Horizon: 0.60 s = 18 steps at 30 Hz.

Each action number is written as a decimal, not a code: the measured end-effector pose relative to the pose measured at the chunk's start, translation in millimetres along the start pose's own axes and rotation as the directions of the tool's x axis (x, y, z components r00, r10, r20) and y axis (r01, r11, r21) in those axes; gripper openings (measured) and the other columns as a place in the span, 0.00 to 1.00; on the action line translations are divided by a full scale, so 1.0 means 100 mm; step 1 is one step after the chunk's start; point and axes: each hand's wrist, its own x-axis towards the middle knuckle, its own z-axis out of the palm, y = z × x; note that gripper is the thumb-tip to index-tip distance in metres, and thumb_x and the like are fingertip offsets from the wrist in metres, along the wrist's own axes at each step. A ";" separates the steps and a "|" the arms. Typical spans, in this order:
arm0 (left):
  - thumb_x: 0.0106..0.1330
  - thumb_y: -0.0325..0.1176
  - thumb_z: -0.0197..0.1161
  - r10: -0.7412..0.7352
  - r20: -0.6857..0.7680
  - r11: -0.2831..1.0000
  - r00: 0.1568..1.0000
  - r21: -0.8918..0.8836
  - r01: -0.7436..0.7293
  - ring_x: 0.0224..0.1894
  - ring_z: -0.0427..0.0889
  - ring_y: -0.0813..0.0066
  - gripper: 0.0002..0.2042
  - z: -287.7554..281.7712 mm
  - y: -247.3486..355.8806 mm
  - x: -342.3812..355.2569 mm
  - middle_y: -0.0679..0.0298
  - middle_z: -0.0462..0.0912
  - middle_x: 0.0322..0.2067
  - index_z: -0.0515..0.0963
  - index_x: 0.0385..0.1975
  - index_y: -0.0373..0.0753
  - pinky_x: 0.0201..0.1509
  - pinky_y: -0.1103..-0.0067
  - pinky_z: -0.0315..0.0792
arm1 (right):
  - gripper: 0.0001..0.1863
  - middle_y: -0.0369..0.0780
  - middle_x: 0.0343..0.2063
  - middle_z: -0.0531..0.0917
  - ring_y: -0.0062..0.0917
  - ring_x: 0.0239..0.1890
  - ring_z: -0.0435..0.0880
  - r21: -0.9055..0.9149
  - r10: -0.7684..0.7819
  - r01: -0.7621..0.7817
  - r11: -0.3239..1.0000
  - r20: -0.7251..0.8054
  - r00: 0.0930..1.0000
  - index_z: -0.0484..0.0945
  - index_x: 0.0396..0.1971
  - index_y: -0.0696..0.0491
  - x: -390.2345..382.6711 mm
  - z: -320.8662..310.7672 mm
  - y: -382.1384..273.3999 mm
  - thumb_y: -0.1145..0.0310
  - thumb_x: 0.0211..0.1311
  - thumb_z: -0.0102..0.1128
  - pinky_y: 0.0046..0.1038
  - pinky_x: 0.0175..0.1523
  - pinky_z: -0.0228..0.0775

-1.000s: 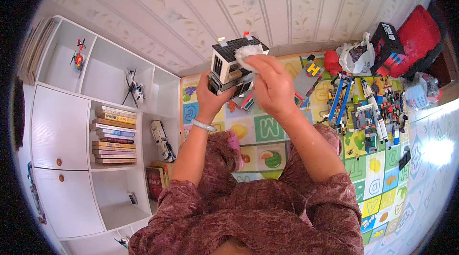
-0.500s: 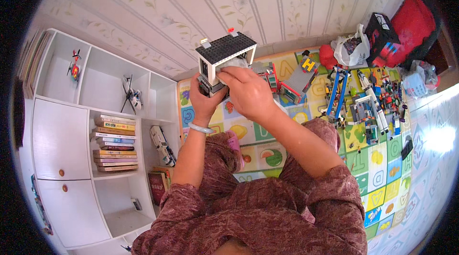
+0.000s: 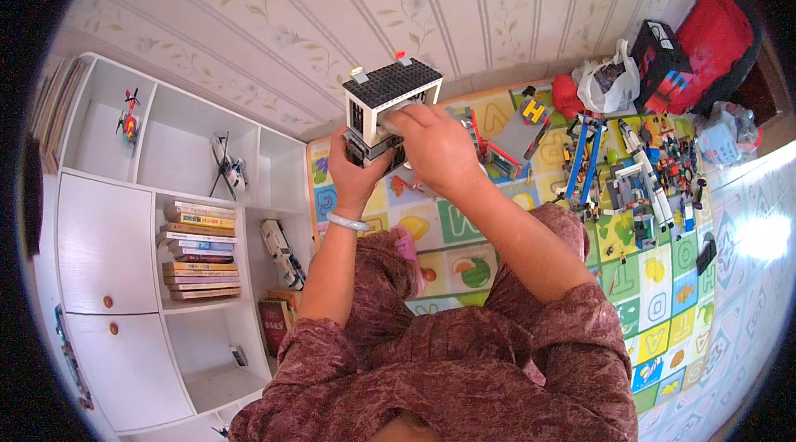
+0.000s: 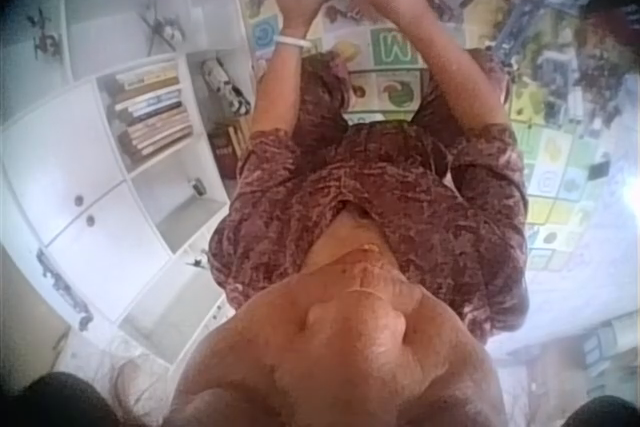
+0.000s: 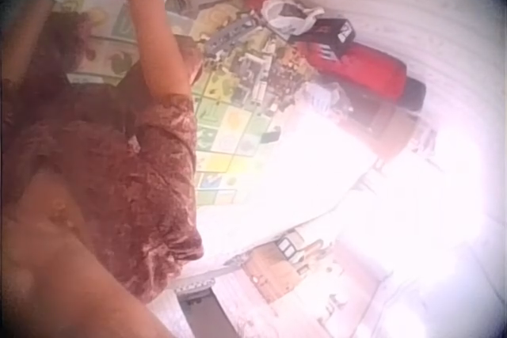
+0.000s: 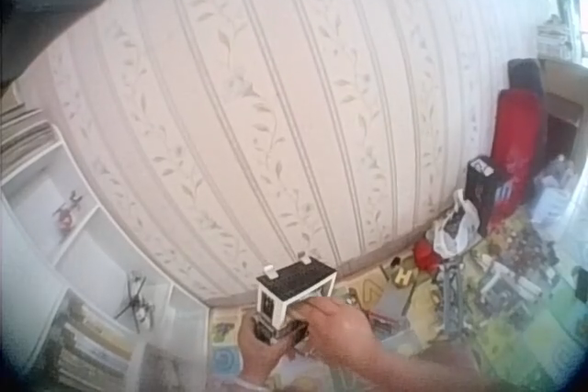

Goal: Cleaning and wiping dust off toy helicopters and a model building using a white cloth.

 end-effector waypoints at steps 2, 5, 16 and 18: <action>0.42 0.31 0.77 0.022 -0.015 1.000 1.000 -0.009 -0.022 0.35 0.78 0.77 0.30 -0.01 -0.07 0.01 0.62 0.80 0.35 0.71 0.46 0.33 0.40 0.80 0.74 | 0.18 0.44 0.42 0.80 0.42 0.41 0.79 -0.038 0.060 -0.061 0.997 -0.011 0.998 0.78 0.44 0.55 0.01 0.04 0.05 0.80 0.50 0.54 0.38 0.46 0.73; 0.43 0.31 0.77 -0.019 -0.013 0.998 1.000 -0.056 0.018 0.35 0.79 0.76 0.30 0.01 -0.06 -0.01 0.62 0.80 0.35 0.71 0.47 0.33 0.40 0.80 0.74 | 0.19 0.44 0.43 0.80 0.41 0.43 0.79 0.104 -0.019 0.020 0.994 -0.013 1.000 0.78 0.45 0.55 -0.02 0.00 -0.04 0.80 0.50 0.55 0.37 0.48 0.72; 0.44 0.30 0.76 -0.067 -0.083 0.985 0.994 -0.163 0.053 0.39 0.80 0.73 0.30 0.02 -0.11 0.03 0.58 0.81 0.38 0.69 0.48 0.32 0.44 0.78 0.74 | 0.20 0.44 0.42 0.80 0.41 0.44 0.79 0.034 0.090 -0.088 0.996 -0.043 0.995 0.79 0.45 0.53 0.00 -0.04 0.15 0.80 0.49 0.53 0.38 0.49 0.72; 0.45 0.28 0.76 -0.082 -0.062 0.990 0.995 -0.118 0.074 0.42 0.80 0.73 0.31 -0.01 -0.10 0.03 0.58 0.80 0.40 0.67 0.49 0.32 0.47 0.77 0.74 | 0.19 0.44 0.43 0.80 0.42 0.44 0.79 0.083 0.122 -0.116 0.990 -0.063 0.991 0.79 0.45 0.53 0.03 -0.05 0.12 0.80 0.50 0.52 0.38 0.49 0.72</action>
